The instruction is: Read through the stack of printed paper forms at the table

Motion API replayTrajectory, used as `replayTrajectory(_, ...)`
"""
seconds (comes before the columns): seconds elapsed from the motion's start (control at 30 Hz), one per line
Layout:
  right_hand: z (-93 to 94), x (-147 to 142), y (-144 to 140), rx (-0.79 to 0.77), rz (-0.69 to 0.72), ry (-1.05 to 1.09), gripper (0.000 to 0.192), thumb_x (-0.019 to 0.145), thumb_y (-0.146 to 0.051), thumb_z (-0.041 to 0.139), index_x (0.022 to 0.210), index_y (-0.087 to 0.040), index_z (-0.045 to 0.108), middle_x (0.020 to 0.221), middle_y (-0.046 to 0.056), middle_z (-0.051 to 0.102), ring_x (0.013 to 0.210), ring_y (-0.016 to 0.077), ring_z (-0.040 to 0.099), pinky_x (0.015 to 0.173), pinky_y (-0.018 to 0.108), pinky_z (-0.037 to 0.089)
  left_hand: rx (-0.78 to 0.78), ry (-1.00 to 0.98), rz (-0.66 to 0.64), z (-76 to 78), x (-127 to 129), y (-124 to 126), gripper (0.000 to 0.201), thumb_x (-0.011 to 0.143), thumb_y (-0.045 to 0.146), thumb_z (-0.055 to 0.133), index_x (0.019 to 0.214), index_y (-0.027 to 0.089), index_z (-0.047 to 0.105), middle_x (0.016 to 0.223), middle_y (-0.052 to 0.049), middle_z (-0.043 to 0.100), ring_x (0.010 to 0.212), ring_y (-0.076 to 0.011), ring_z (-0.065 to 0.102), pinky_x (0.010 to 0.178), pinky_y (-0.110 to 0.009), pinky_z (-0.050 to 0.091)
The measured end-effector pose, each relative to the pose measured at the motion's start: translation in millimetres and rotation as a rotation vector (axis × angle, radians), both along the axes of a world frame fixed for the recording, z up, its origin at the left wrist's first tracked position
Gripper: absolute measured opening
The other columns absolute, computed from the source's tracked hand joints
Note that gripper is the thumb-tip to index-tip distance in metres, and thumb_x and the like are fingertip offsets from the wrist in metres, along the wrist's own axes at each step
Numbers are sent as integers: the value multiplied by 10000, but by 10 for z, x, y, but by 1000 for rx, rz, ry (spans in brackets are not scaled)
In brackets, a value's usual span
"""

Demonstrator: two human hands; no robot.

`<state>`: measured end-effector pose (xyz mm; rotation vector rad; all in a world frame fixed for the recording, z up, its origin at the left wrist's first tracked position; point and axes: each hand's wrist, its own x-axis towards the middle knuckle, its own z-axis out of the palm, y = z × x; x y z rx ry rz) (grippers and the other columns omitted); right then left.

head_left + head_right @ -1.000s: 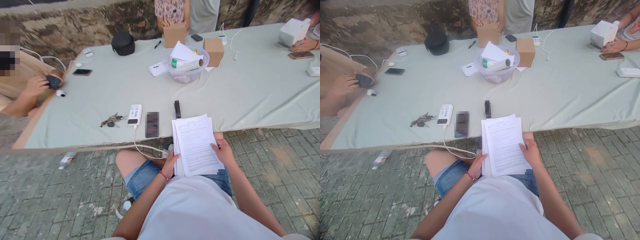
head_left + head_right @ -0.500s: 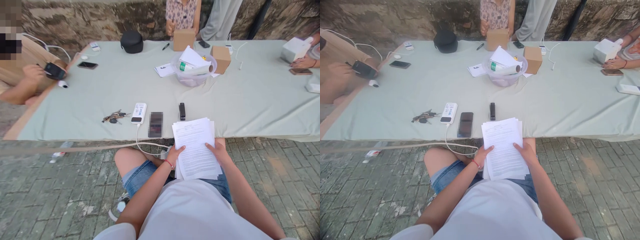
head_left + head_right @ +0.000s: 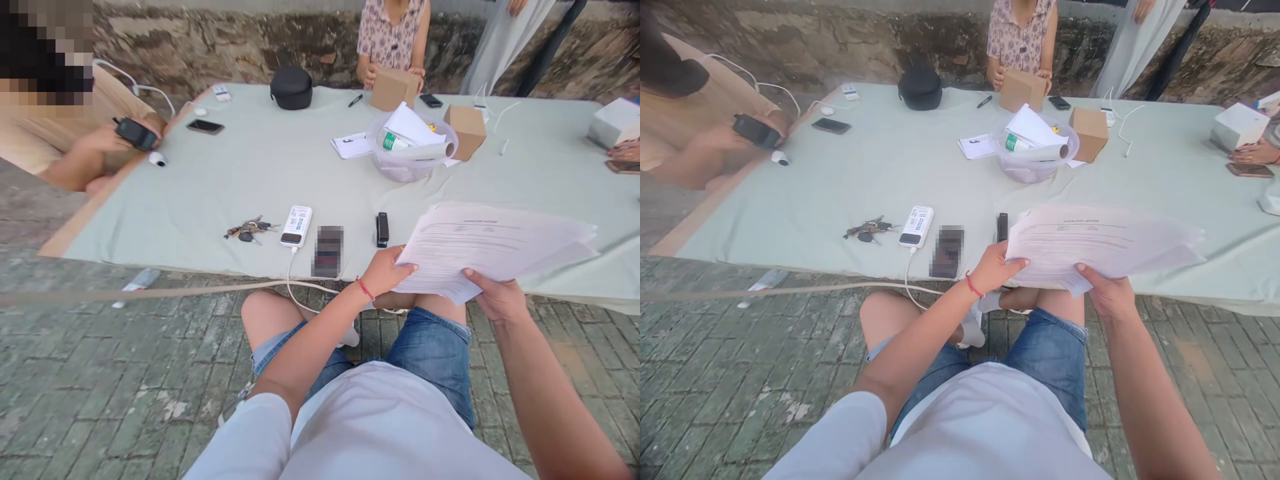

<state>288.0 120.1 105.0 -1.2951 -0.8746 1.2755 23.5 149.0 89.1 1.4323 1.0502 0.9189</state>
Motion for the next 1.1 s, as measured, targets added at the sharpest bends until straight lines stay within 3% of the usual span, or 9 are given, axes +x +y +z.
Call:
replayTrajectory(0.13,357,-61,309,341,-102,-77,612,662,-277,962,1221,-235,718,1341,82,736,1367,284,613,1242,485,428,279,-66,32,473,111,294,292,902,269,726,1181,195,768,1087,-47,782,1068,-264,718,1021,-382,534)
replayTrajectory(0.23,391,-17,415,432,-47,-147,553,697,-304,944,1200,-251,722,1288,79,755,1338,274,627,1231,494,424,337,-146,-3,568,73,391,404,887,287,763,1283,216,726,1193,-56,757,1141,-249,693,1031,-360,522)
replayTrajectory(0.33,266,143,422,303,74,-336,532,686,-354,953,1164,-246,747,1253,91,768,1268,287,659,1176,475,472,275,-150,56,420,-80,393,571,794,320,862,1331,218,696,1307,-90,720,1234,-276,655,1058,-377,507)
replayTrajectory(0.43,165,303,410,164,211,-531,500,706,-433,935,1145,-253,775,1198,93,784,1137,301,708,1054,478,558,183,-146,65,194,-225,356,579,780,323,865,1324,216,697,1325,-110,716,1231,-283,664,1025,-368,513)
replayTrajectory(0.6,162,274,498,180,459,-580,501,786,-583,835,1170,-265,786,1140,76,786,1065,295,729,1002,472,587,135,-152,14,-84,-213,342,509,741,277,858,1232,196,748,1277,-132,739,1147,-281,710,937,-337,529)
replayTrajectory(0.7,107,170,549,152,414,-663,482,799,-612,818,1145,-278,788,1187,66,778,1188,315,696,1109,504,531,100,-120,21,-174,-122,353,368,754,320,850,1093,186,797,1152,-124,780,1074,-296,730,942,-368,545)
replayTrajectory(0.8,38,145,549,120,323,-690,461,802,-665,797,1081,-298,800,1093,54,799,1156,320,714,1114,524,531,134,-113,-31,-181,-84,360,250,804,349,807,1003,197,819,1068,-103,798,1030,-300,740,959,-391,545)
replayTrajectory(0.93,45,204,533,171,408,-604,476,849,-692,737,1083,-285,814,1171,80,794,1118,315,735,1007,475,598,133,-162,-28,-162,-152,371,374,788,330,828,1144,218,802,1194,-121,776,1145,-301,708,1015,-389,518)
replayTrajectory(1.1,-50,176,564,38,496,-605,539,791,-707,780,1118,-278,801,1221,77,782,1174,338,716,1078,519,559,-22,-176,62,-302,-197,342,446,699,372,904,1100,204,806,1192,-146,773,1153,-332,706,1052,-425,517)
